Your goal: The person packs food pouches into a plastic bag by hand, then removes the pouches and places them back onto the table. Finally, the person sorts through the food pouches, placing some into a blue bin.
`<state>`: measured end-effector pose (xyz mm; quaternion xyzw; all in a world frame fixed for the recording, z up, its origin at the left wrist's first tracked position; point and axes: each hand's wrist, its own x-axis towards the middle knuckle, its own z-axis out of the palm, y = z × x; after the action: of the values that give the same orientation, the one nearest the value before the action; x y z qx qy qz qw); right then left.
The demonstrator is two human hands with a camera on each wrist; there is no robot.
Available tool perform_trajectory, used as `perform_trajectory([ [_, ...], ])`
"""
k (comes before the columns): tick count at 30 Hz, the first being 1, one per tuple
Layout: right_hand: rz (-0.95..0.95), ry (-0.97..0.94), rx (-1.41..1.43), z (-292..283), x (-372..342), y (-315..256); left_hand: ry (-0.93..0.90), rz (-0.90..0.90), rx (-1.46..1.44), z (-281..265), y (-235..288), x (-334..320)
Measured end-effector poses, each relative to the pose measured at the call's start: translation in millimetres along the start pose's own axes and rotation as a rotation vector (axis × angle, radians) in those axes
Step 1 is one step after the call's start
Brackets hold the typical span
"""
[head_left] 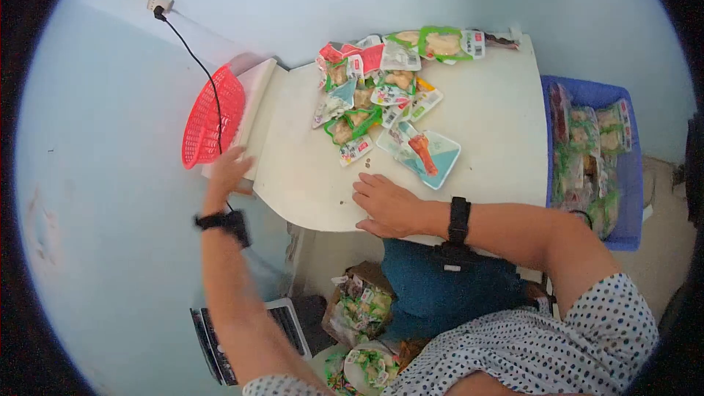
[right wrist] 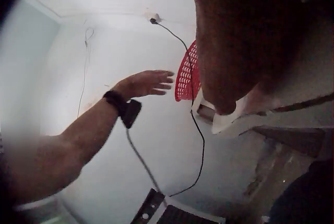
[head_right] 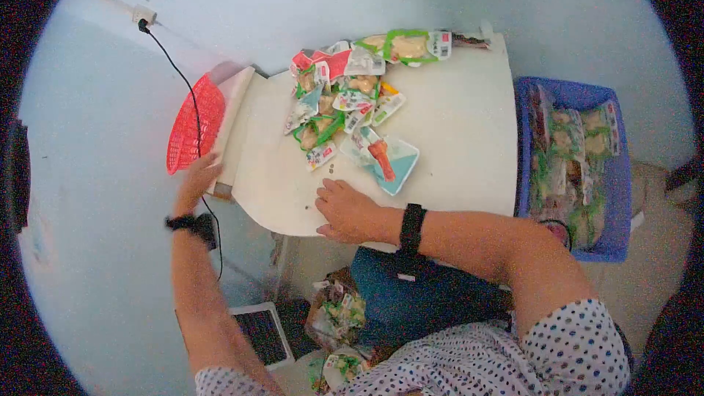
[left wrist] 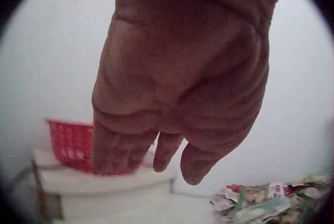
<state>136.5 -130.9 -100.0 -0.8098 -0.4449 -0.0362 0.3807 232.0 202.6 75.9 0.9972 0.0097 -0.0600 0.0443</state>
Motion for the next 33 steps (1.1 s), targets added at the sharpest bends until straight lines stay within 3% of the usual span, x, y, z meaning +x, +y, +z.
perform_trajectory([
  [3,-0.027,0.154,-0.015,11.1,0.4,8.4,0.072,0.064,-0.004,79.6,36.7,65.5],
  [5,-0.023,0.163,0.004,11.0,0.2,8.3,0.136,0.050,0.003,129.5,32.5,109.9],
  [8,0.021,0.131,0.062,1.2,2.0,3.7,0.139,-0.035,0.133,154.8,58.4,124.0],
  [11,0.081,0.063,0.122,-3.5,1.9,0.8,0.272,-0.085,0.138,161.1,63.6,126.7],
  [14,0.068,0.122,0.161,3.1,2.6,6.0,0.467,-0.077,0.119,171.8,35.0,142.1],
  [15,0.072,0.135,0.180,4.1,4.6,8.7,0.411,0.001,0.224,180.9,-5.9,164.3],
  [18,0.146,0.297,0.330,6.9,9.9,17.2,0.291,-0.274,-1.443,125.7,41.4,105.9],
  [19,0.181,0.373,0.394,6.1,12.3,19.0,0.254,-0.185,-1.587,114.8,51.2,90.6],
  [22,0.492,0.329,0.864,-21.8,20.6,19.8,0.053,0.099,-1.961,102.1,73.3,69.5],
  [24,0.462,0.484,1.121,-30.4,23.4,25.0,-0.203,0.280,-2.123,106.3,91.5,67.2],
  [26,0.481,0.587,1.259,-53.9,24.3,34.3,-0.267,0.306,-2.329,111.5,132.1,58.5],
  [28,0.473,0.749,1.224,-67.3,25.1,42.2,-0.413,0.374,-2.482,118.5,156.6,63.2],
  [29,0.464,0.828,1.202,-75.1,25.4,46.9,-0.503,0.507,-2.500,123.4,162.8,70.9],
  [32,0.433,0.917,1.546,-110.2,17.0,70.9,-0.523,0.484,-2.482,143.4,195.2,82.1],
  [33,0.408,0.923,1.541,-119.3,13.9,69.9,-0.522,0.475,-2.468,147.7,204.0,81.0],
])
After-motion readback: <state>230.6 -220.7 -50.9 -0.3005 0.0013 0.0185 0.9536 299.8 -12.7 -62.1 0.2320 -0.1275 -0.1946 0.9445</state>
